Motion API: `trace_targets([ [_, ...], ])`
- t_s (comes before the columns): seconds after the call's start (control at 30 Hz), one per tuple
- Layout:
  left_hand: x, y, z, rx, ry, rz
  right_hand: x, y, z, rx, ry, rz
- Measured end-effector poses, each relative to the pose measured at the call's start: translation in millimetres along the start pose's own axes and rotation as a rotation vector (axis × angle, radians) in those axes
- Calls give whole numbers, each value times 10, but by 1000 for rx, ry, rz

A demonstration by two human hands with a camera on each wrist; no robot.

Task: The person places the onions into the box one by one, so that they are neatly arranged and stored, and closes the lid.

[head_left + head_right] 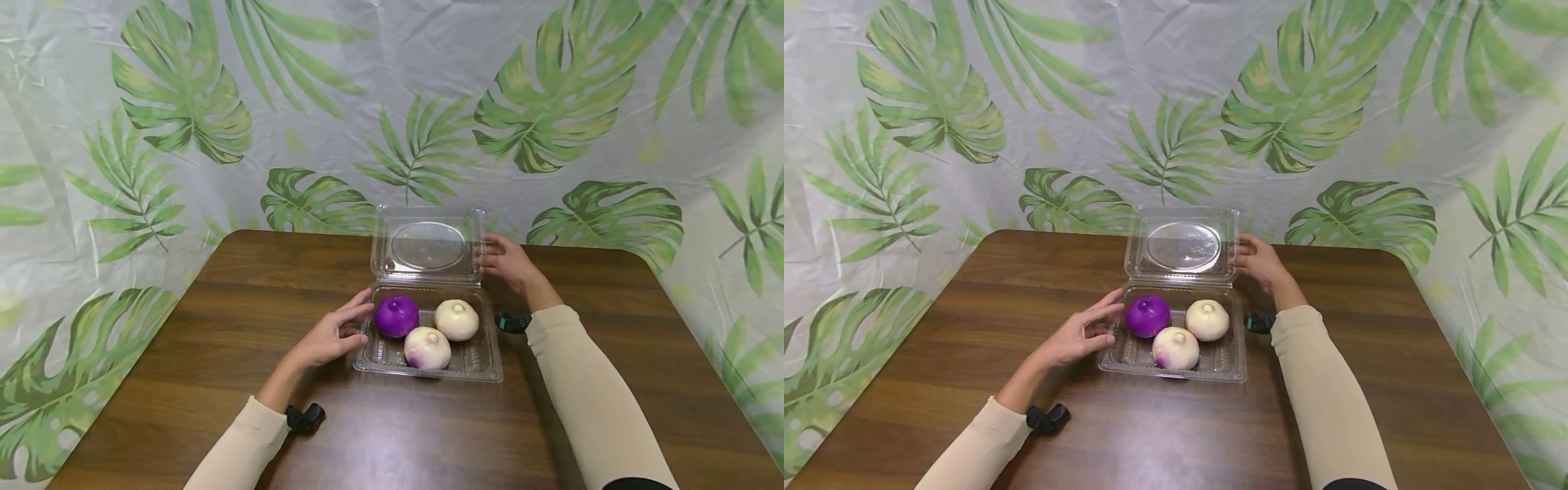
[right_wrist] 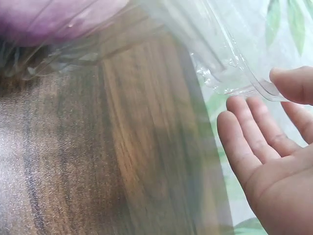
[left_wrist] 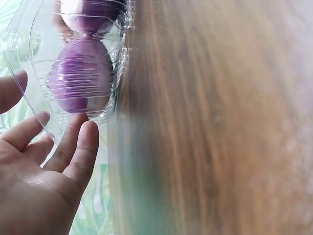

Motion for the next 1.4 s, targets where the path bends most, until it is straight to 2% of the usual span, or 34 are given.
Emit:
trace_targets([
  [0.33,-11,-12,11,7,-1,7,5,-11,30,-6,-36,-21],
  [0.6,-19,-10,16,16,7,-4,-47,-63,95,-10,2,-85],
  [0.9,-3,-5,11,15,8,-20,1,-96,140,-43,13,-91],
  [1.17,4,-18,19,27,0,-21,-33,-103,190,-84,2,-192],
  [1.4,6,-8,4,34,11,-21,-54,-107,287,-111,4,-159],
])
Point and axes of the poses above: each hand's wrist, its own y-axis away from the middle knuckle, its own x-axis out of the palm, z = x × y, the point moved 2 cm from there along -y, towards the middle knuckle, and after that the axes turned 15 degrees about -x, right-handed, at the moved point
